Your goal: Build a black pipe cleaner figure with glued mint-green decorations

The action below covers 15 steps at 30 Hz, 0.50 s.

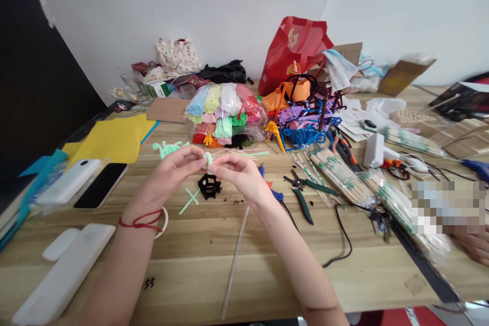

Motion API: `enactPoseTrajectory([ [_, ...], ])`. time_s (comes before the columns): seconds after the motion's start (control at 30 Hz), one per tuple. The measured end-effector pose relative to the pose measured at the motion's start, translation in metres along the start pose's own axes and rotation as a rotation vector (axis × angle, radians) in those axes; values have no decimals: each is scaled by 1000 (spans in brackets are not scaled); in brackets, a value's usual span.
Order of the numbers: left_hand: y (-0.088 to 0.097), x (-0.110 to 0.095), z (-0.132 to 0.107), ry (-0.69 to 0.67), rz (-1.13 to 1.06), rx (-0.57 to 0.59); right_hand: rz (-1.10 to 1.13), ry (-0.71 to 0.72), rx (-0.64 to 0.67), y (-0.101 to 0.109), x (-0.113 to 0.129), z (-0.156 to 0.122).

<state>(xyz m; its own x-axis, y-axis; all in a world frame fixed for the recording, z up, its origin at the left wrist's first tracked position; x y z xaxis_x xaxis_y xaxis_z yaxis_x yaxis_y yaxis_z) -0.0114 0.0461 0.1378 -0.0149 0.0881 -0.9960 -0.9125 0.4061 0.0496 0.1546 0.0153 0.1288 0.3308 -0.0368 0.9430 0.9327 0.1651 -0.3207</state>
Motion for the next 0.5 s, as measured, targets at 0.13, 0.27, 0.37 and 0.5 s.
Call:
enactPoseTrajectory([
  [0.13, -1, -3, -2, -129, 166, -38, 0, -65, 41, 1, 6, -2],
  [0.27, -3, -9, -6, -324, 399, -59, 81, -163, 96, 5, 8, -3],
  [0.37, -3, -16, -10, -431, 506, -102, 175, -193, 118, 9, 9, -2],
  [0.5, -2, -21, -14, -534, 531, -69, 314, -255, 156, 13, 10, 1],
])
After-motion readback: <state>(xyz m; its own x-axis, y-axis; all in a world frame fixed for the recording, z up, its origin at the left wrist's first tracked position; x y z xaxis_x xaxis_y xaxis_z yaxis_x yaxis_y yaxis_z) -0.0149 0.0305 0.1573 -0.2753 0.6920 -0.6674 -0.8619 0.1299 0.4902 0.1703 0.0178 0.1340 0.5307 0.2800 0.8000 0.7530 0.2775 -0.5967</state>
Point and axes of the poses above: each hand's wrist, its own z-axis towards the middle knuckle, its own y-axis out of the back of the hand, x = y × z, the point moved 1 cm from there along z, towards the middle knuckle, and after that the axes turned 2 degrees about y, right-handed, at the moved point
